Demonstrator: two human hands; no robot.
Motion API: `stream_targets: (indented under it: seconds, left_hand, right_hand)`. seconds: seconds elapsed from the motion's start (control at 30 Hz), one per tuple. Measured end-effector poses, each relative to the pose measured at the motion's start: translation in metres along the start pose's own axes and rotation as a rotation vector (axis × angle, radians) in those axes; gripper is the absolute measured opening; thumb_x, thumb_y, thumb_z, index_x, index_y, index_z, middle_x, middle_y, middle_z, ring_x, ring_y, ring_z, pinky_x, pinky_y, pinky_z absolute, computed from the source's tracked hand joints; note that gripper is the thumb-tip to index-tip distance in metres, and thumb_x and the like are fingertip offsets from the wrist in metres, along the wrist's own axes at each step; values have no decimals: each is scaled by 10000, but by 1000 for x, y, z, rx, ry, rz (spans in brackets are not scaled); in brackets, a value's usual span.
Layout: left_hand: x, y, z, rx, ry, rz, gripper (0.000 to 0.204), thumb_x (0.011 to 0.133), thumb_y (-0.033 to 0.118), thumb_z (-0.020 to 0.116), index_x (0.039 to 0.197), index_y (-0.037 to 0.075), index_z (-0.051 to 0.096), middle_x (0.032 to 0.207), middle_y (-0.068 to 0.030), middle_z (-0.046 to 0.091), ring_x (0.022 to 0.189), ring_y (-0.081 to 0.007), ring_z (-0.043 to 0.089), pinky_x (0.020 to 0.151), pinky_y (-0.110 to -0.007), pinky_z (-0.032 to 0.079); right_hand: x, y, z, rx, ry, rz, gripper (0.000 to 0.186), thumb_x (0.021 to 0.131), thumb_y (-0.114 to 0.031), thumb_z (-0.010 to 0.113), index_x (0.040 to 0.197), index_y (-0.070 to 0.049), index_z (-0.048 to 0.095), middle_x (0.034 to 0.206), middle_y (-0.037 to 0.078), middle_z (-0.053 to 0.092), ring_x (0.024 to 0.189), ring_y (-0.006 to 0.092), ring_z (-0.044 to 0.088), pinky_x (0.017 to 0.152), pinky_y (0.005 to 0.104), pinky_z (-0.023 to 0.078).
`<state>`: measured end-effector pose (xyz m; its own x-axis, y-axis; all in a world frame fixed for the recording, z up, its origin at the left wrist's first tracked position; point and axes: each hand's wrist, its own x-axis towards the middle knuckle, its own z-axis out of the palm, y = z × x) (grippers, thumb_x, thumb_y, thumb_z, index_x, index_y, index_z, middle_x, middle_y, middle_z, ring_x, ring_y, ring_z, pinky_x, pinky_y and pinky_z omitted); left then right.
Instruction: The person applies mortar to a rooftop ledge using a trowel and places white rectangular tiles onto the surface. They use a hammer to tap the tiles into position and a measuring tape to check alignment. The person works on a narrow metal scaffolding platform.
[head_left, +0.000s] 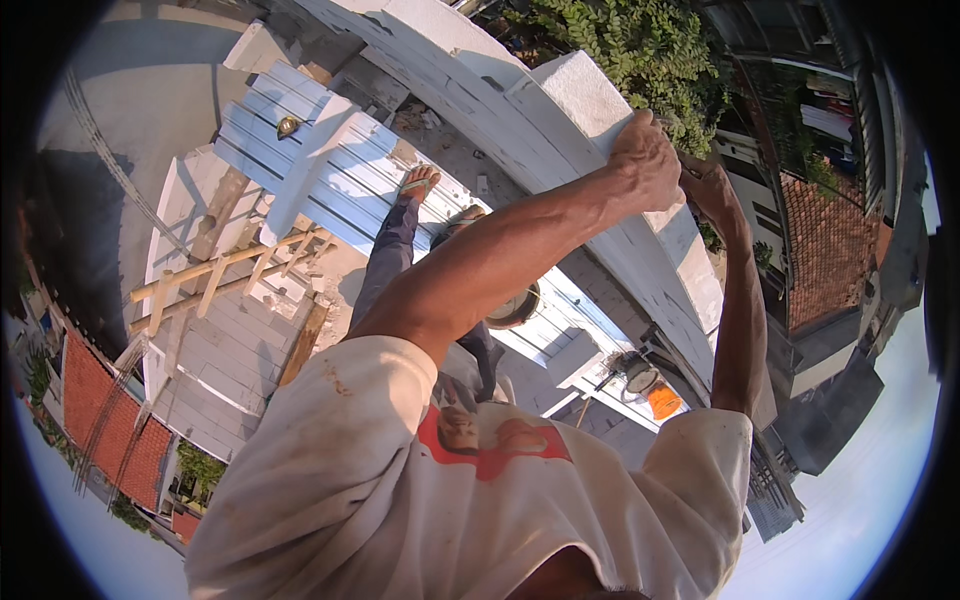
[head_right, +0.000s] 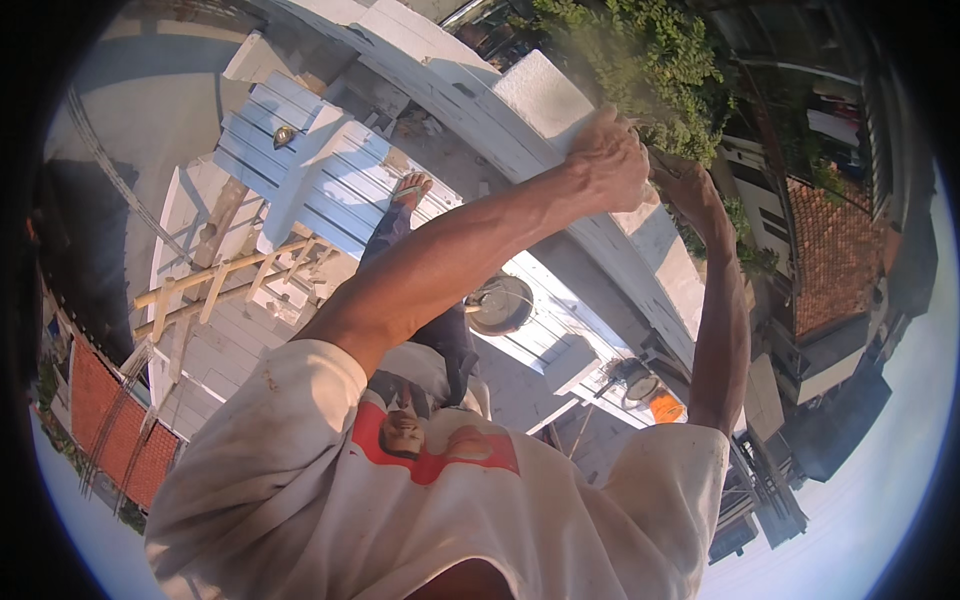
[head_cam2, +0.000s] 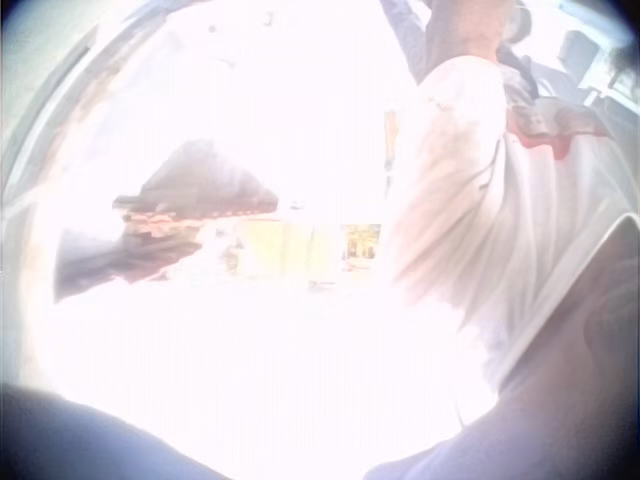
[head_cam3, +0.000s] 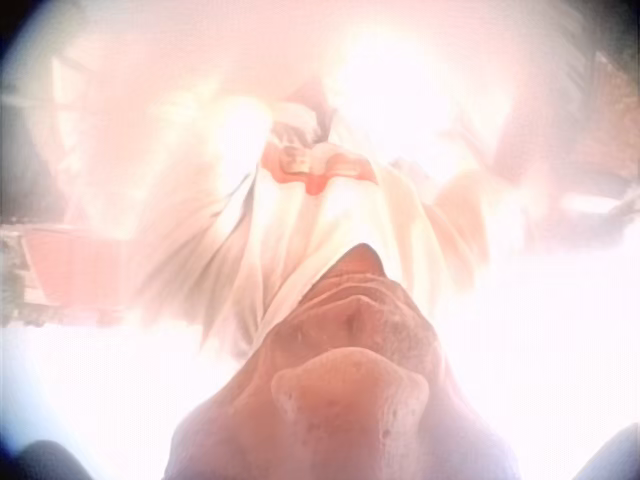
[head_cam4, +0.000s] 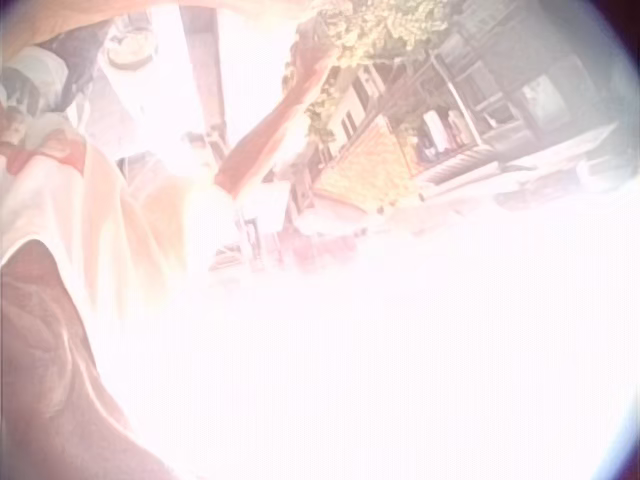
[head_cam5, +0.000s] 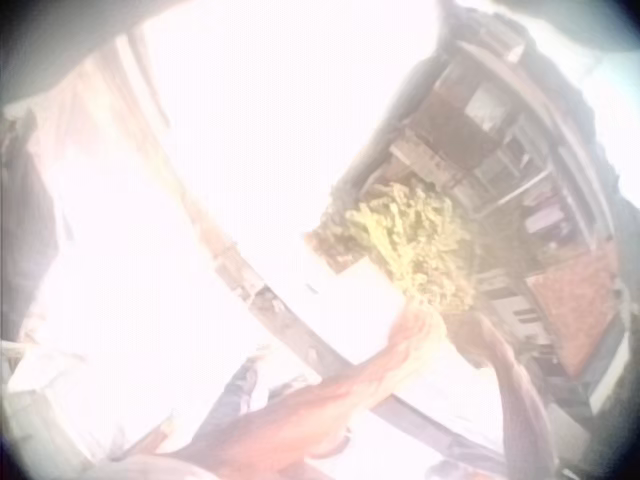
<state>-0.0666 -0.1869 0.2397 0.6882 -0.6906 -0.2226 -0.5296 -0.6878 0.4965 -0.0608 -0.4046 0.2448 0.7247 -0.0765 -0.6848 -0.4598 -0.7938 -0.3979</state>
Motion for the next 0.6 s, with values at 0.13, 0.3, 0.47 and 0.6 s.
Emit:
stream_targets:
  seconds: [0.13, 0.3, 0.47, 0.6]
  left_hand:
    - [2, -2, 0, 20, 14, -8, 711, 977, 649, 516, 1174, 16, 772, 1227, -168, 736, 1220, -295, 613, 1055, -414, 334]
    - [2, -2, -2, -2, -10, 1, 646, 981, 591, 532, 1141, 18, 783, 1178, -156, 750, 1202, -274, 620, 1051, -405, 330]
    - [2, -1, 0, 56, -16, 31, 445, 937, 463, 595, 1065, 96, 811, 1081, -85, 765, 1120, -212, 631, 978, -393, 339]
    - [1, -4, -8, 90, -87, 93, 394, 940, 455, 590, 1028, 145, 817, 1032, -27, 763, 1073, -176, 628, 916, -389, 341]
  right_hand:
    - [5, -13, 7, -54, 23, -14, 460, 990, -326, 684, 1412, -147, 665, 622, -24, 552, 506, 52, 485, 427, 270, 394]
    - [15, -28, 2, -228, -71, -9, 486, 980, -330, 688, 1424, -136, 648, 674, 13, 589, 536, 83, 524, 478, 316, 455]
    - [55, -61, -17, -492, 135, -472, 491, 950, -274, 715, 1418, -142, 647, 1024, 135, 778, 867, 202, 751, 758, 354, 586]
    - [42, -174, -23, -469, 162, -688, 572, 951, -268, 760, 1464, -83, 588, 1100, 175, 762, 897, 218, 735, 832, 371, 576]
